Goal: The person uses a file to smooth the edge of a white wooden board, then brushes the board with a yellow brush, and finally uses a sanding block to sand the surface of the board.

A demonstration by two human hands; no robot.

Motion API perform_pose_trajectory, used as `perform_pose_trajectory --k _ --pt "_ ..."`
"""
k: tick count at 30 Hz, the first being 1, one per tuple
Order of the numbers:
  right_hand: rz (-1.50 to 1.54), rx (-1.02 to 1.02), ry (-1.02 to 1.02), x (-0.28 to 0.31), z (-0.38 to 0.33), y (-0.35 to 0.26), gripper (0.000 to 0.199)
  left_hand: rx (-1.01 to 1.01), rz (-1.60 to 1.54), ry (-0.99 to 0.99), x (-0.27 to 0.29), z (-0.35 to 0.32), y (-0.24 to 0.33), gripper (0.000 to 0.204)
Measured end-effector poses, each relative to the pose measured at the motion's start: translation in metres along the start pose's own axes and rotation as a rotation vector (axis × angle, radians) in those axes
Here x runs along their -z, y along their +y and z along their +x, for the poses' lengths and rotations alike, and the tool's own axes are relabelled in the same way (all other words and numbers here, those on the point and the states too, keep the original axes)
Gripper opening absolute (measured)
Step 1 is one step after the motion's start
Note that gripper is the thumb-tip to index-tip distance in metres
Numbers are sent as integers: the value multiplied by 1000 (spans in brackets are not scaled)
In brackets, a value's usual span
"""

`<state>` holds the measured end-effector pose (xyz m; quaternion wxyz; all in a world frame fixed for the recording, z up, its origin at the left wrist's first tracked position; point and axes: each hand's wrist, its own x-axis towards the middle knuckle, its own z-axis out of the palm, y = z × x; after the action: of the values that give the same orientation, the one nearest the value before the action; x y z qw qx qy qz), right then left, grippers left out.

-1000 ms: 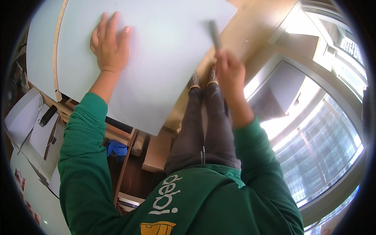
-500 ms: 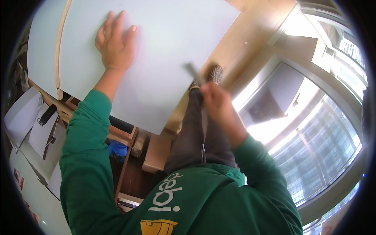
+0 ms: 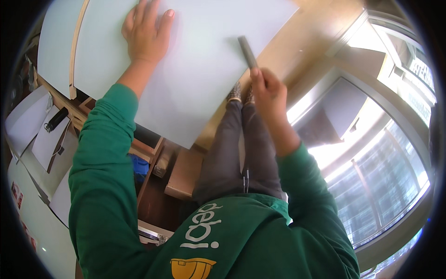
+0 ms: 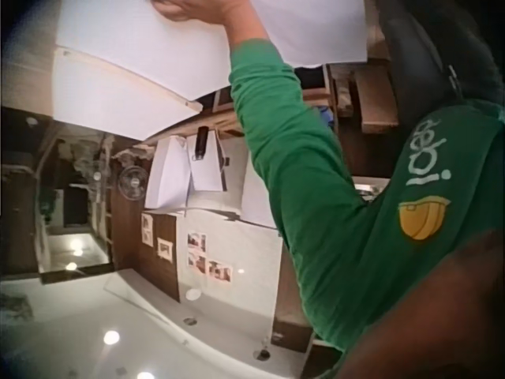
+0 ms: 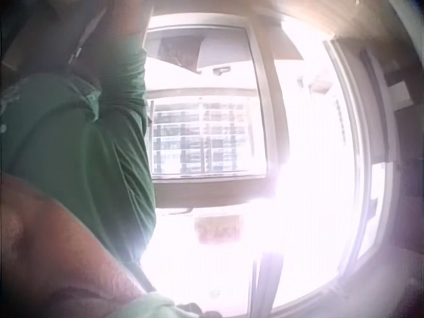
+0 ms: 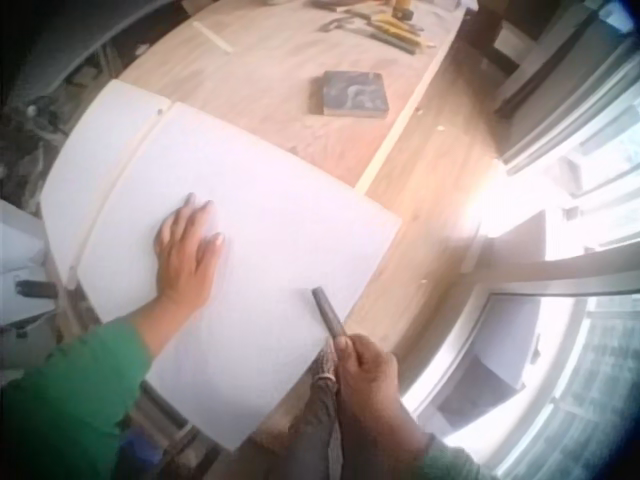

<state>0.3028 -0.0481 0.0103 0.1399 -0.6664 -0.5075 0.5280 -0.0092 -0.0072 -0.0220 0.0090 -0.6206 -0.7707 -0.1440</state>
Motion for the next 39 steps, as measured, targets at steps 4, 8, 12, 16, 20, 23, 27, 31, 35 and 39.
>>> perform_pose_trajectory --k 4,8,12,16,20,23,27,31,35,39 --pt "-39 110 -9 -12 -38 25 31 -7 68 8 -1 -3 3 57" --pt "-22 169 144 -27 -56 45 34 22 -22 14 -9 -4 -10 58" --pt "145 -37 135 -18 -10 11 29 14 -47 9 -11 -2 -2 59" --pt "81 -31 135 -40 -66 36 31 -19 -49 1 -11 -4 -11 63" --pt "200 -114 109 -39 -60 43 37 -113 -21 66 2 -4 4 56" --pt "345 -20 67 -28 -16 27 37 -133 -15 96 -2 -3 3 57" --pt "215 -29 67 -41 -47 52 38 -109 27 83 -5 -6 -6 57" --pt "209 -34 114 -44 -65 73 38 -129 65 109 -11 -5 -4 56" --pt "316 -9 94 -19 3 11 39 -150 62 137 -14 -4 -7 56" --pt "46 10 130 -31 -31 52 37 -140 50 131 -11 -5 -8 55"
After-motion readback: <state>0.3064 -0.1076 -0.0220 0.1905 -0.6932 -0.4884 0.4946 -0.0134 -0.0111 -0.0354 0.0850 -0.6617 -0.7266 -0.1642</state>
